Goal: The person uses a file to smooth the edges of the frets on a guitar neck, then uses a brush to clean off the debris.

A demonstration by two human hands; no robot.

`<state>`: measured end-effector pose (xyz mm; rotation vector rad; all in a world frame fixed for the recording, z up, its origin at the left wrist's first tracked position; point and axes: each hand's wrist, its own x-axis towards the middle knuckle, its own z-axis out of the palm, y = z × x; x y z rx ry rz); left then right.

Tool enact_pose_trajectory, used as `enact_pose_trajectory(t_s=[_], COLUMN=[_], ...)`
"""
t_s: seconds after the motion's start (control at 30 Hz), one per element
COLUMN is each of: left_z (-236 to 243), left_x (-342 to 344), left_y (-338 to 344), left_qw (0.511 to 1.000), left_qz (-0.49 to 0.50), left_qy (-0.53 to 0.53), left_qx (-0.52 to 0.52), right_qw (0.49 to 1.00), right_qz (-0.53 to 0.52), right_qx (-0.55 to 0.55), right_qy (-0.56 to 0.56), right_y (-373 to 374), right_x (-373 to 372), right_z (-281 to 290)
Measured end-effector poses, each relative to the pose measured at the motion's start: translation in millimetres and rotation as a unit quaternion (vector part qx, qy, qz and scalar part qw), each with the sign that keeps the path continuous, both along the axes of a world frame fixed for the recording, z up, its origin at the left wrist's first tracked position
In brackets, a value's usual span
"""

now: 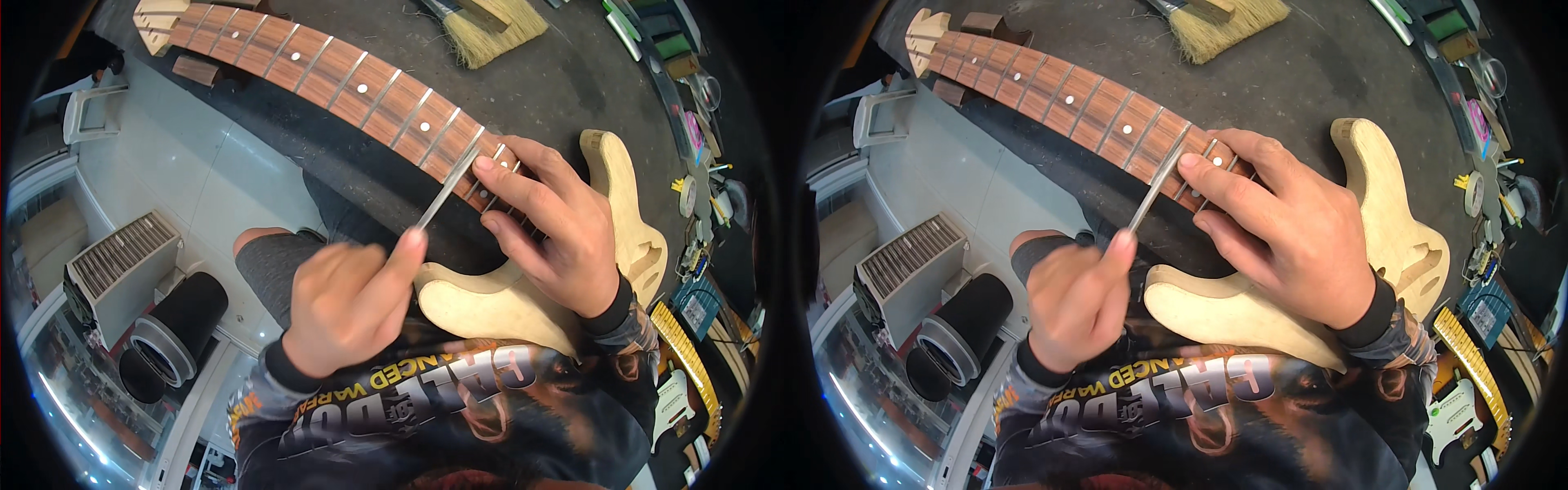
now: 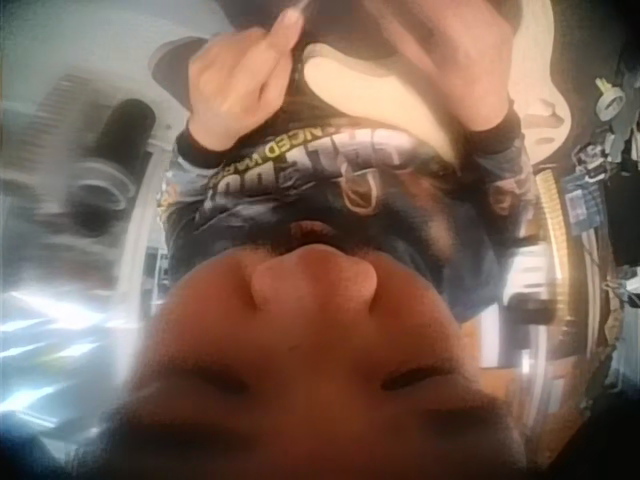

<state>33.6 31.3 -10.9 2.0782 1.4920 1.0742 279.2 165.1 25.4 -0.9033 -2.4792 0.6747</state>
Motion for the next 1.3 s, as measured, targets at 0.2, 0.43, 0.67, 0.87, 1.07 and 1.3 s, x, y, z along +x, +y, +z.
enact_pose_trajectory(t_s=[0.2,0.43,0.67,0.87,1.07,1.3], left_z=[5.4,0.8,0.5,9.3,3.5,2.9], left_x=[10.3,-9.2,-6.3,-1.0,3.5,10.4], left_y=[33.8,-41.6,-31.6,0.3,16.1,35.8], left_qw=[1.0,1.0,1.0,0.999,1.0,1.0], left_qz=[0.004,0.015,0.007,0.001,-0.011,0.005], left_qy=[-0.009,-0.002,0.013,0.031,0.012,-0.012], left_qx=[-0.004,0.026,0.007,-0.015,-0.014,0.021], right_qw=[1.0,1.0,1.0,1.0,1.0,1.0], right_qz=[0.006,0.006,0.012,0.003,-0.003,0.003], right_qx=[-0.005,-0.001,-0.024,-0.01,-0.01,-0.008], right_qy=[-0.008,-0.012,-0.015,0.0,-0.001,0.004], right_y=[1.8,1.3,1.7,0.7,1.8,2.1], right_x=[-2.5,-2.3,-1.0,-3.4,-0.7,-2.6], right_z=[-0.4,6.1,4.0,0.9,3.3,0.8])
